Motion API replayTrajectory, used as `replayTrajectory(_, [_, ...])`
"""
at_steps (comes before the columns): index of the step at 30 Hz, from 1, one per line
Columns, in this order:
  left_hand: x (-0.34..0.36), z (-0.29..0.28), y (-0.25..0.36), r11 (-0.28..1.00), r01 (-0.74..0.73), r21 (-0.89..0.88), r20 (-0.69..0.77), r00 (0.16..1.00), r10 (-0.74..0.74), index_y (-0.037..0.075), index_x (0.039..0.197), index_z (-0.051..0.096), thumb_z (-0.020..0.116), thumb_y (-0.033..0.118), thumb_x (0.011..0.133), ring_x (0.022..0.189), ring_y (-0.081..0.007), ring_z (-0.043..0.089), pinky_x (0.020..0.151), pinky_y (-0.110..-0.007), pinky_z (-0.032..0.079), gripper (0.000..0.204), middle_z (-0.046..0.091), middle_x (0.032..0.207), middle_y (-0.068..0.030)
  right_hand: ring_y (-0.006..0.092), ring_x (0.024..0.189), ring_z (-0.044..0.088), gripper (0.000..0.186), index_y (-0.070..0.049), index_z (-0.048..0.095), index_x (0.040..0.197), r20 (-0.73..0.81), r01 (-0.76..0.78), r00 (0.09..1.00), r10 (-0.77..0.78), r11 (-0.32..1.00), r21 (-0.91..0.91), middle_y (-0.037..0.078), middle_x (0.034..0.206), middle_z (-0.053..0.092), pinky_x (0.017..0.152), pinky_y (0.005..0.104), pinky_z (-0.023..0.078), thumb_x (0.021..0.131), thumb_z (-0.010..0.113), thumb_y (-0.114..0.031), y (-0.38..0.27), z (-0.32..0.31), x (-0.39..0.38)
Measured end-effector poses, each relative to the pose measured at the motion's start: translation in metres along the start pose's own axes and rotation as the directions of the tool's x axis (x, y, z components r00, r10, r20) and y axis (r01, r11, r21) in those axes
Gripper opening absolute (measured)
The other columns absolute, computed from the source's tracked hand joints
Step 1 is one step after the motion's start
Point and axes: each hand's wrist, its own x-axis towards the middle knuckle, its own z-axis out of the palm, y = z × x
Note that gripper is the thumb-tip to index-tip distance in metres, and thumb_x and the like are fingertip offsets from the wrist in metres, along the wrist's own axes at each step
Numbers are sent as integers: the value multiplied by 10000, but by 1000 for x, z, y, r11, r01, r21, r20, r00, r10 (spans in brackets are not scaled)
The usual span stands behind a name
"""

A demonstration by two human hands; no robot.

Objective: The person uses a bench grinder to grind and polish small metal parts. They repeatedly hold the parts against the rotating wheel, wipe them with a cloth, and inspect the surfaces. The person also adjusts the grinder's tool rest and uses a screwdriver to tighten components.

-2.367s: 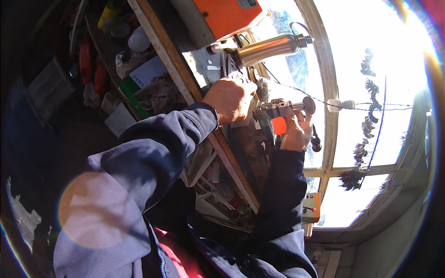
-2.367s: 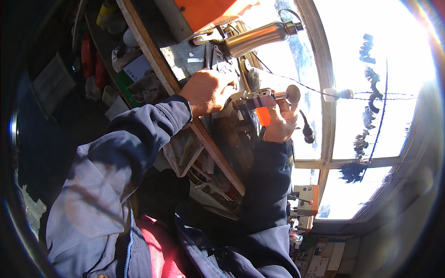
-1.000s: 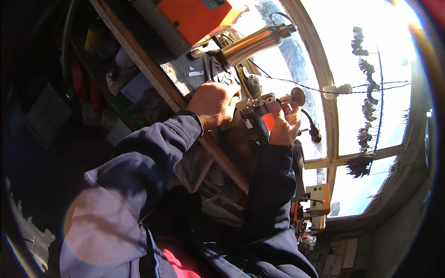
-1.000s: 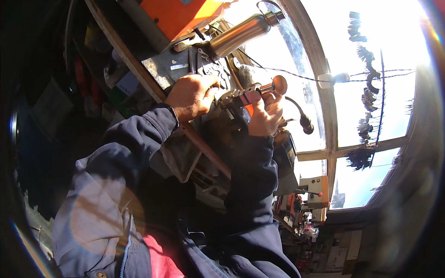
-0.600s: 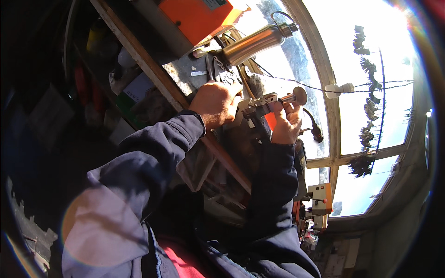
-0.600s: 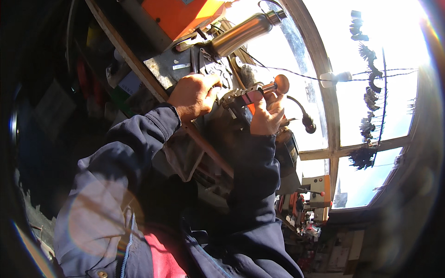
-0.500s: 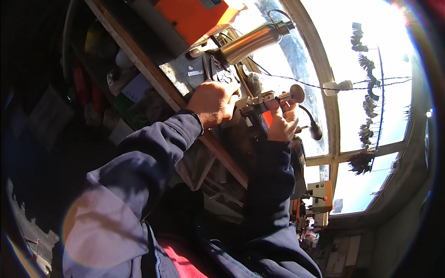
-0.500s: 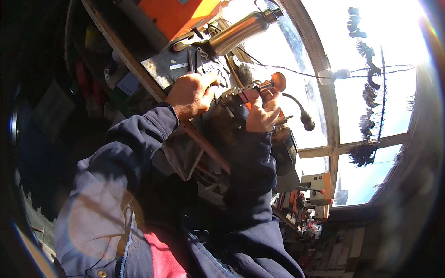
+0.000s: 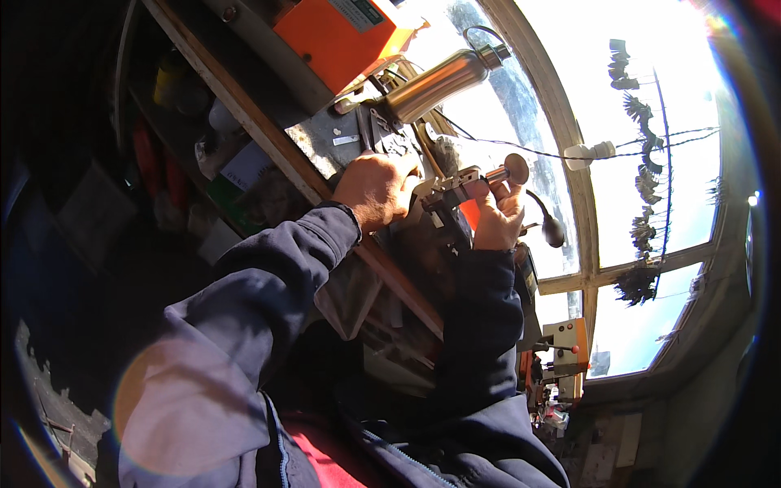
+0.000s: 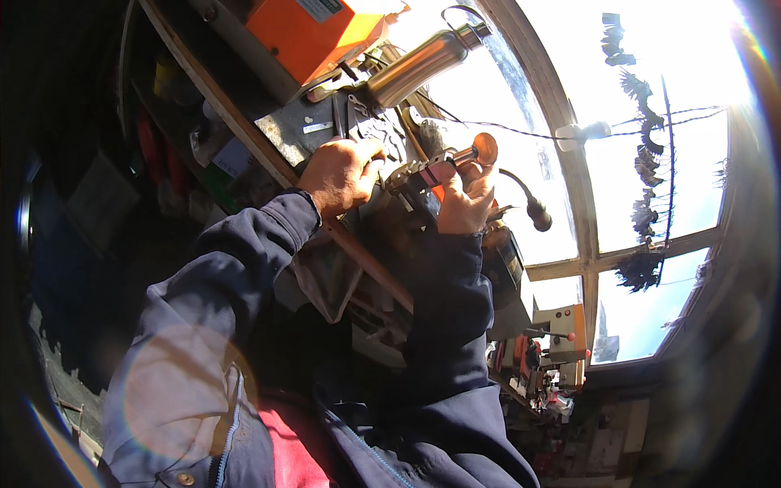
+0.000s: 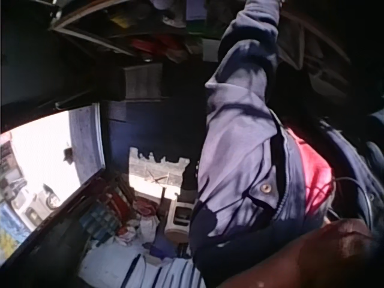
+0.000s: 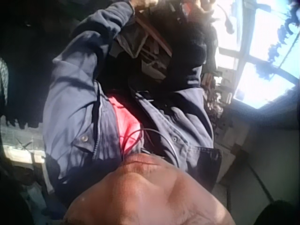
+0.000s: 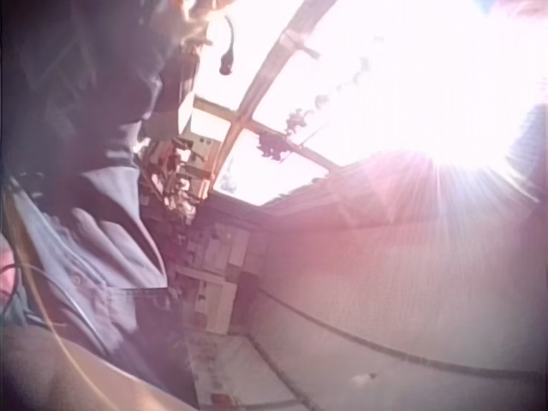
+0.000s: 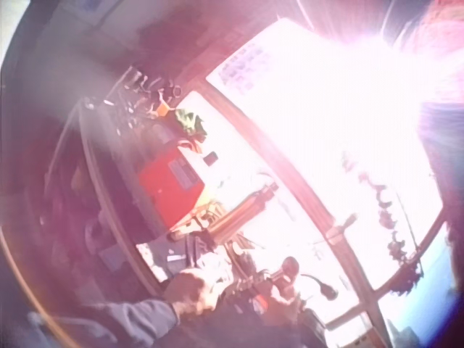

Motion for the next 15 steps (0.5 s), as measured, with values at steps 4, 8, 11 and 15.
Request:
replayTrajectory(4, [-1,-1,1,999,7,31,21,1000,-7,80,1007,678,612,187,945,858,-397,691,791,-478,552,141,716,896,-193,196,1012,665,434,54,486,1335,-125,-113,987,101,990,-89,141,1138,683,886,279,529,921,614,80,4,3,-2])
replayTrajectory(8, [0,-2,3,1000,27,13,26,999,-27,79,1000,684,609,194,947,869,-399,695,801,-480,560,148,722,918,-192,202,1007,669,420,56,503,1321,-147,-66,988,48,991,-119,147,1129,688,884,296,531,918,620,72,8,4,-6])
replayTrajectory(11, [1,-2,5,998,57,29,36,998,-58,71,1004,692,610,188,943,853,-405,699,788,-485,561,154,726,895,-196,175,980,679,445,59,509,1344,-41,-18,999,17,999,-33,131,1077,715,867,284,530,920,646,60,2,1,-1])
replayTrajectory(15, [0,-1,5,999,34,-15,-6,999,-34,77,1000,694,612,180,940,848,-404,698,781,-486,557,145,723,881,-195,160,959,667,467,67,494,1356,17,-108,994,108,994,-4,124,1056,703,886,277,527,917,652,67,-14,-2,0])
